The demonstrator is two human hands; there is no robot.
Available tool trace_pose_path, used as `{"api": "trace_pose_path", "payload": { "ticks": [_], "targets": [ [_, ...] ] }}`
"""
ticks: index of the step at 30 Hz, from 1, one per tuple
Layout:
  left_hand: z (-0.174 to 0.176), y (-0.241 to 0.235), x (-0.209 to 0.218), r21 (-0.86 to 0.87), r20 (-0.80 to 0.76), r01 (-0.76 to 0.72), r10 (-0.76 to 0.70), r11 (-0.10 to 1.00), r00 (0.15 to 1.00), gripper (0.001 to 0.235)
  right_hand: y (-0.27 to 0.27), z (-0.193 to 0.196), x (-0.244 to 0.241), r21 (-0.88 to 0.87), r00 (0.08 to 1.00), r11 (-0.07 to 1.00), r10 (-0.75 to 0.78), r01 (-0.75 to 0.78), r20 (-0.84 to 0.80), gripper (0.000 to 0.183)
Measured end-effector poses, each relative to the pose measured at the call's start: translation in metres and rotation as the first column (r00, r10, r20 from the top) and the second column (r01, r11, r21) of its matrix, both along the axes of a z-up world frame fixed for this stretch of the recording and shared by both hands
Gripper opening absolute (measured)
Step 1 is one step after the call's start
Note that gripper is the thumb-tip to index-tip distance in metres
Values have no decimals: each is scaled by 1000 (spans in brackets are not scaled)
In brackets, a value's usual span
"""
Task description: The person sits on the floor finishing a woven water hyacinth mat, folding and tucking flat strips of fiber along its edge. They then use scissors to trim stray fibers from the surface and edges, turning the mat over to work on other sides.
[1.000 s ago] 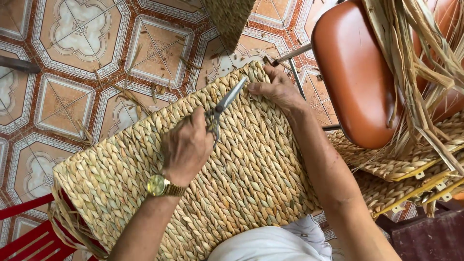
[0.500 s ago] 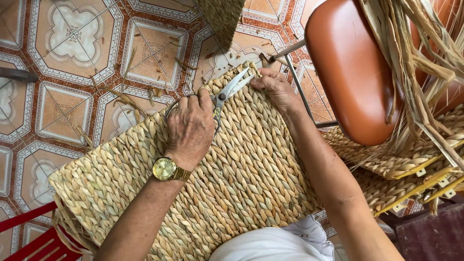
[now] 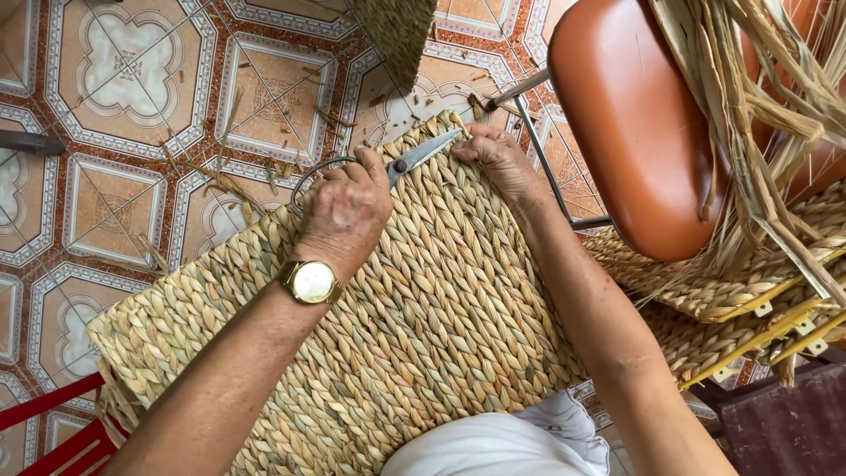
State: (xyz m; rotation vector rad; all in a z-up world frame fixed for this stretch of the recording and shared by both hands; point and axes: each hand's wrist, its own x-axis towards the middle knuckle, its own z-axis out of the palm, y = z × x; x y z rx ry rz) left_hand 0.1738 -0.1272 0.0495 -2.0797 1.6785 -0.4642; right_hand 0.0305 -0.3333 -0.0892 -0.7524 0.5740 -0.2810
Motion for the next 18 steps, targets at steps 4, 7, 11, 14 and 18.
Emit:
{"api": "trace_pose_path", "payload": {
  "ticks": [4, 7, 11, 14, 18],
  "targets": [
    [-15, 9, 10, -77, -231, 32, -49, 997, 972, 29, -1, -3, -2, -23, 1000, 1000, 1, -1, 2, 26],
    [1, 7, 6, -133, -432, -69, 5, 989, 902, 30, -1, 4, -3, -88, 1000, 996, 12, -12, -8, 26],
    [9, 3, -3, -162, -305, -126, 72, 979, 950, 35, 7, 18, -5, 56, 996, 998, -30, 25, 86, 26],
    [16, 1, -2, -82, -225, -77, 56, 994, 973, 38, 4, 10, -3, -40, 999, 999, 10, -9, 36, 24],
    [17, 1, -8, -70, -183, -68, 54, 995, 982, 41, 1, 0, -1, -29, 998, 999, 35, -34, 42, 18]
  ]
}}
